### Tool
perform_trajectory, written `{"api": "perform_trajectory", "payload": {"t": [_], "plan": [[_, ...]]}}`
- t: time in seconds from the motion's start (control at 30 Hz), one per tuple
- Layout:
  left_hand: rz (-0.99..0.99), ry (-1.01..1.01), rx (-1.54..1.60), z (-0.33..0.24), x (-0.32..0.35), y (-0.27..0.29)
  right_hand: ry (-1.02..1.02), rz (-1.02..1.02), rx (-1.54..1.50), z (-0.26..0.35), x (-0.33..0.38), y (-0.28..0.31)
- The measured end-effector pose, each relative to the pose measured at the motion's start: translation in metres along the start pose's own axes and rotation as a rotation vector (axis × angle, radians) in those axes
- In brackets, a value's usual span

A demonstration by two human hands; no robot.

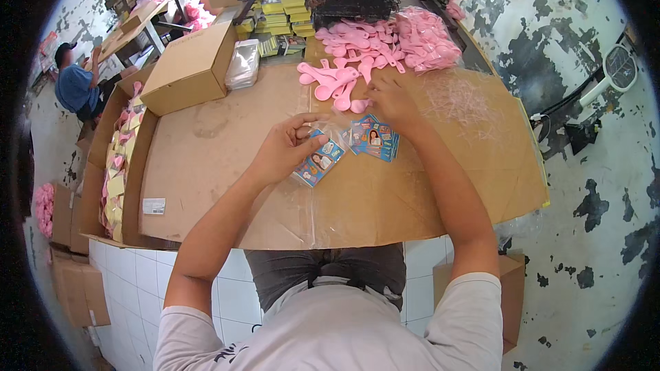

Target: Packaging small plastic items with brand cards into clear plastic sleeves at a workstation.

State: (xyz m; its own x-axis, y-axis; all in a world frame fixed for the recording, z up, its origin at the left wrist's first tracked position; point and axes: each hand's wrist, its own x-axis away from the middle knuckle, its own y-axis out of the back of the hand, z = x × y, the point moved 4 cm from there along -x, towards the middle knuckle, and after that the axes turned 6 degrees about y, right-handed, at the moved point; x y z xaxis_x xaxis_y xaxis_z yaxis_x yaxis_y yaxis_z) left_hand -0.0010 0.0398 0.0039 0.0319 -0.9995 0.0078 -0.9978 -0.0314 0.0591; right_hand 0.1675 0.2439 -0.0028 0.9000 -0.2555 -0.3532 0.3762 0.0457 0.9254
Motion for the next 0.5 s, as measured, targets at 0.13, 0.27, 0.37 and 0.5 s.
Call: {"api": "perform_trajectory", "payload": {"t": [0.13,0.27,0.37,0.5], "plan": [[-0.026,0.024,0.031,0.001,0.003,0.001,0.02,-0.163,0.158,0.003,0.014,-0.003],[-0.053,0.083,0.027,-0.005,0.008,0.003,-0.02,-0.192,0.133,0.009,0.02,0.001],[-0.044,0.085,0.06,-0.004,0.005,0.002,-0.042,-0.307,0.06,0.012,0.024,0.012],[-0.039,0.06,0.033,-0.002,0.004,0.006,-0.264,-0.062,-0.456,0.045,0.028,0.033]]}}
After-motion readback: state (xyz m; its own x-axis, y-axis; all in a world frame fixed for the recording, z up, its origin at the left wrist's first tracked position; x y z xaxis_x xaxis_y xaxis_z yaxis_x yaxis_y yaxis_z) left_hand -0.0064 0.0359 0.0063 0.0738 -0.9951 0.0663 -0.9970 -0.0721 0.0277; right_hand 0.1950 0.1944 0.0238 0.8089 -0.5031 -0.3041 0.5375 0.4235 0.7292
